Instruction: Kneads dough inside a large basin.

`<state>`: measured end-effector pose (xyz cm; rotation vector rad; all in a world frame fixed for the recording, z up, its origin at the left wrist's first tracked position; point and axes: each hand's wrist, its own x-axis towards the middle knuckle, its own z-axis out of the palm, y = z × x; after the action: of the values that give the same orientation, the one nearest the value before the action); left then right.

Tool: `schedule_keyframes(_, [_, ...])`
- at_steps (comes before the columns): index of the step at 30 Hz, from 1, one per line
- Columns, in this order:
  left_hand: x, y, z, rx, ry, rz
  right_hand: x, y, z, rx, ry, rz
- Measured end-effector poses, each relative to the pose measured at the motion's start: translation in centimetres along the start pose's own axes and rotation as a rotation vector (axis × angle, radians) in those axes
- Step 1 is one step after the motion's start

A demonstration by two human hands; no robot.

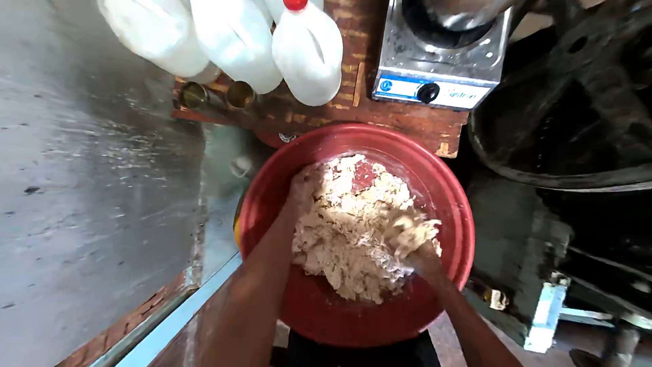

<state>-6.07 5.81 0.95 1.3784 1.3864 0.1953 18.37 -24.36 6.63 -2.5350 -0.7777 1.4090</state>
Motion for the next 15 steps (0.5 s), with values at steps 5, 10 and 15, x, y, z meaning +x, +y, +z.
schedule_keyframes(5, [2.8, 2.3, 12.9, -0.076, -0.350, 0.033, 10.4, -5.1, -1.9, 0.292, 0.163, 0.132])
schedule_keyframes(10, [-4.4, -0.7, 16.6, 0.349, -0.681, -0.094, 14.6, -10.7, -3.7, -0.048, -0.180, 0.058])
schedule_keyframes(15, [-11.6, -0.5, 9.0, 0.521, -0.491, 0.176, 13.5, -11.4, 3.9, -0.426, -0.472, -0.096])
